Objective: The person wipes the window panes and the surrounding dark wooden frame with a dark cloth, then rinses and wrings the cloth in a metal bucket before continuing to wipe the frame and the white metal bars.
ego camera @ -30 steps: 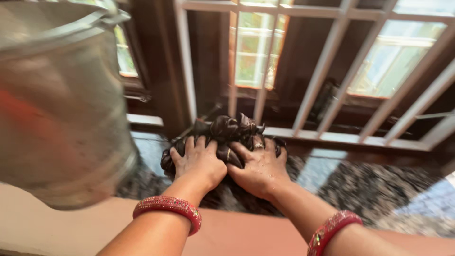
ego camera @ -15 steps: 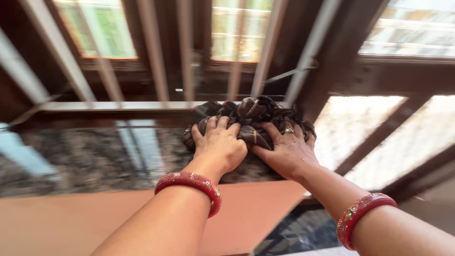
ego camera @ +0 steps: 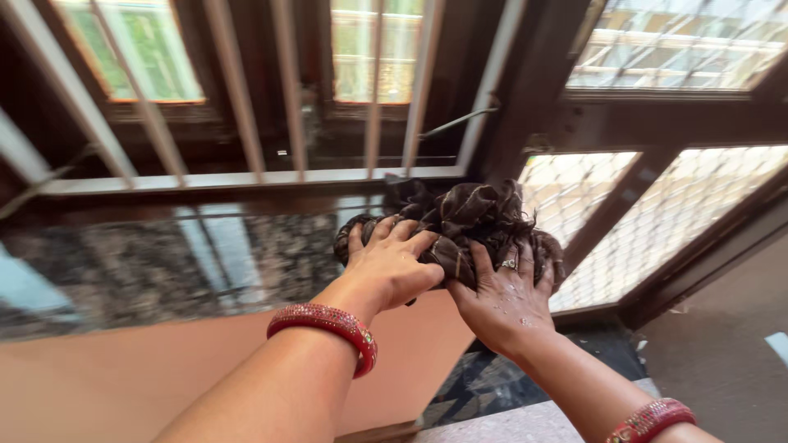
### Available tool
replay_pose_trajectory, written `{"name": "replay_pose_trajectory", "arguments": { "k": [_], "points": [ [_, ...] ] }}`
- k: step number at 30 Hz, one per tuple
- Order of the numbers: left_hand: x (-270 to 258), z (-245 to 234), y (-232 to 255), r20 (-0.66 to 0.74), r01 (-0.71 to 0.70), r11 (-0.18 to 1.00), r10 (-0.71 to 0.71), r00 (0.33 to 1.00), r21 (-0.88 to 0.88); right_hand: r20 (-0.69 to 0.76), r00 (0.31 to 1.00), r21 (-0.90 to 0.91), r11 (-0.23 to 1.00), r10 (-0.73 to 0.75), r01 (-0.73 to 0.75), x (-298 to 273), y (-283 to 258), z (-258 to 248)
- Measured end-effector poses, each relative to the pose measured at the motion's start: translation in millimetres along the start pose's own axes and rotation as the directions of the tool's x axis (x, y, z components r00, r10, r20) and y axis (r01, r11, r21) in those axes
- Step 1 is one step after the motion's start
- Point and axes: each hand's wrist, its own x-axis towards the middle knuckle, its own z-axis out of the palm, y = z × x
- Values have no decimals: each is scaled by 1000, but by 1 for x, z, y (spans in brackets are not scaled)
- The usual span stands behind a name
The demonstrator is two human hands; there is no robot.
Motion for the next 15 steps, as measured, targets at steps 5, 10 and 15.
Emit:
{"name": "replay_pose_trajectory", "arguments": {
  "k": [5,10,15],
  "points": [
    [-46,-31,-90,-5,25,997,-25,1000,70,92,993,-24,997,-71,73,-30,-104,1],
    [-105,-72,-220,-87,224,968,-215,973,114,164,957,93,970,-239,226,-64,-247,6],
    [-163,-94,-319,-235,413,899,-375,897,143,243,911,98,943,-334,319,-83,-357,13]
  ]
}}
